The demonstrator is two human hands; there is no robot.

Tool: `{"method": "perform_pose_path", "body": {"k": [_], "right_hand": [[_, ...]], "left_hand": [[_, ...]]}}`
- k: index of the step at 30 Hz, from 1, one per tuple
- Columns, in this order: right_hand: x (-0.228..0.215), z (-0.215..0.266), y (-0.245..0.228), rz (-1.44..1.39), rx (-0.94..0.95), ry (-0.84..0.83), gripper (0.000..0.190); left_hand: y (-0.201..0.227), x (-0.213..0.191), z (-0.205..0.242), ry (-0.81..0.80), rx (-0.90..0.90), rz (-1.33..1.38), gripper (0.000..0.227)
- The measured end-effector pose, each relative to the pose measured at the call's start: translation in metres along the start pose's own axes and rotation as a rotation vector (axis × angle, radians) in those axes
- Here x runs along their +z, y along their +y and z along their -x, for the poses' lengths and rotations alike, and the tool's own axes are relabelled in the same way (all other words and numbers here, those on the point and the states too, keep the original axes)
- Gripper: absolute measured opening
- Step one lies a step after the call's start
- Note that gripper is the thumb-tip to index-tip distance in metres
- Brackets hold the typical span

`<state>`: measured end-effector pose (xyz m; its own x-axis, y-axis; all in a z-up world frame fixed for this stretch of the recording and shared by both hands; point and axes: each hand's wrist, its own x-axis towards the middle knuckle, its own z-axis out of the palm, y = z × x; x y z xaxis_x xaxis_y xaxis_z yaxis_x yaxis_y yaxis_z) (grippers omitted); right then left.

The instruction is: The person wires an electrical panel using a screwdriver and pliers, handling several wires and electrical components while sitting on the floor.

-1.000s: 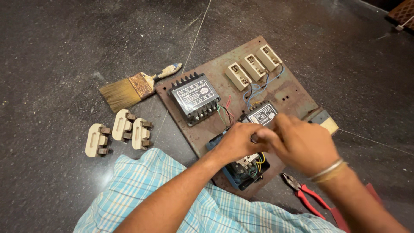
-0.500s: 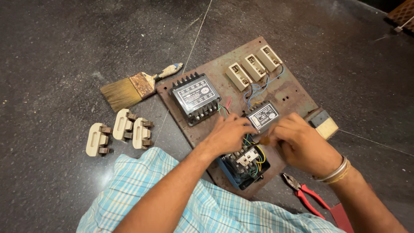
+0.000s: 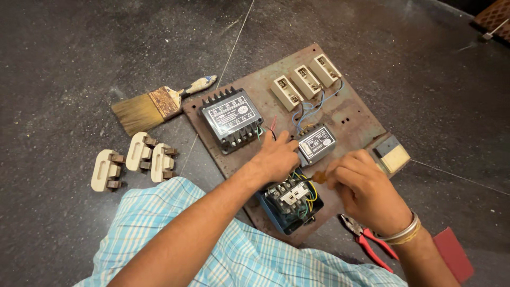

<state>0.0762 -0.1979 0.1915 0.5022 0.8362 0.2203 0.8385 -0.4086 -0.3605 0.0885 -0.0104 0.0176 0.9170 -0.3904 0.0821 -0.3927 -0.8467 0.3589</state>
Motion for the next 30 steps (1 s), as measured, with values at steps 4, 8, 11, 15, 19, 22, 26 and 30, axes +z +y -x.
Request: {"method": "perform_pose_path", "body": {"k": [4, 8, 11, 15, 19, 22, 26, 30], "right_hand": [[0.001, -0.002, -0.001, -0.016, 0.043, -0.012, 0.023], [0.001, -0.006, -0.008, -0.035, 0.097, -0.021, 0.026], [0.002, -0.009, -0.014, -0.153, 0.162, -0.001, 0.023], [0.007, -0.007, -0.014, -0.193, 0.245, 0.071, 0.017], [0.009, -0.006, -0.008, -0.114, 0.254, 0.066, 0.018], [0.013, -0.002, -0.003, -0.094, 0.382, 0.04, 0.021], [0.021, 0.009, 0.001, -0.276, 0.374, 0.134, 0.022], [0.021, 0.022, 0.0, -0.281, 0.354, 0.299, 0.019]], "left_hand": [[0.003, 0.002, 0.0, 0.012, 0.042, -0.06, 0.013], [0.004, 0.003, -0.003, -0.042, 0.054, -0.064, 0.013], [-0.002, 0.007, -0.006, -0.018, 0.048, -0.1, 0.015], [-0.028, -0.001, -0.004, -0.002, -0.085, -0.061, 0.017], [-0.025, -0.018, 0.005, -0.036, -0.131, 0.073, 0.015], [-0.018, -0.03, 0.009, -0.116, -0.111, 0.102, 0.01], [-0.014, -0.048, 0.016, -0.067, -0.145, 0.145, 0.027], [-0.001, -0.063, 0.039, 0.069, -0.127, 0.115, 0.033]]}}
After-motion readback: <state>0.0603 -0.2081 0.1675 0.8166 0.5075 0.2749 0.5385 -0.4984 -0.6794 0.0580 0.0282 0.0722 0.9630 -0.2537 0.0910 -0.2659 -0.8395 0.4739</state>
